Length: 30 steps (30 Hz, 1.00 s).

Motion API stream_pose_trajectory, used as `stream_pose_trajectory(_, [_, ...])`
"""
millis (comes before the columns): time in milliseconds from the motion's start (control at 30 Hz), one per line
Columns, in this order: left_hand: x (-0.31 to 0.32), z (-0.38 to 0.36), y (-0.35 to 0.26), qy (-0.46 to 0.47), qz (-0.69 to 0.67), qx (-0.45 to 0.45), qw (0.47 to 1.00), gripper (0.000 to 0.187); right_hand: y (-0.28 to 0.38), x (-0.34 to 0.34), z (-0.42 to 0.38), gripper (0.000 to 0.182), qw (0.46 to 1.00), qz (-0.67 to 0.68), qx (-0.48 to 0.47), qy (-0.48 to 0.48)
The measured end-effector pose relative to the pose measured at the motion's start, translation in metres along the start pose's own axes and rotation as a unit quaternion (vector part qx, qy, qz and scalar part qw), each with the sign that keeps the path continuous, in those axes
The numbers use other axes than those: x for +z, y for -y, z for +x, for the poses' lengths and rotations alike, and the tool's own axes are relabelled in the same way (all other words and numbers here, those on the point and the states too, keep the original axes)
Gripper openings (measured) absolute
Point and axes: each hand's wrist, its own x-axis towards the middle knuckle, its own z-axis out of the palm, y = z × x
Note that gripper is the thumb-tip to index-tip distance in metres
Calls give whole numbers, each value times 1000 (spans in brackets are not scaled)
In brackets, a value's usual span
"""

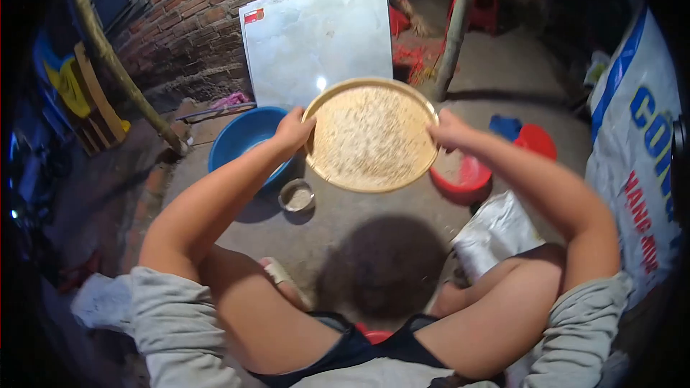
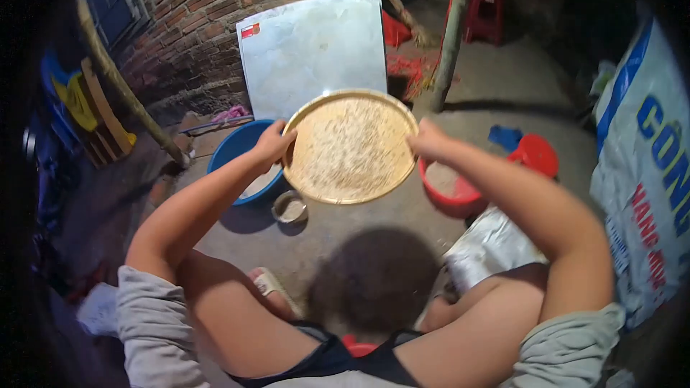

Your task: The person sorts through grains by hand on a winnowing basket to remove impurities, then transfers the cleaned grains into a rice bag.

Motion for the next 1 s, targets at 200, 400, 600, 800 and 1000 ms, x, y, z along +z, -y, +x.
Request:
stream_pose_trajectory(200, [42, 20, 17, -167, 49, 55, 983, 32, -16, 50, 36, 29, 989, -35, 80, -121])
stream_pose_trajectory(400, [182, -61, 114, -174, -23, -148, 973, 31, -139, 177, 31, 26, 964, -133, 123, -196])
stream_pose_trajectory(600, [227, -121, 200, -155, 26, -220, 963, 28, -194, 261, -10, 22, 983, -83, 133, -98])
stream_pose_trajectory(800, [237, -128, 247, -172, 76, -185, 965, 31, -210, 308, -19, 21, 989, -47, 60, -125])
stream_pose_trajectory(1000, [253, -130, 249, -237, 256, -141, 926, 27, -211, 312, -21, 20, 987, -91, 42, -128])
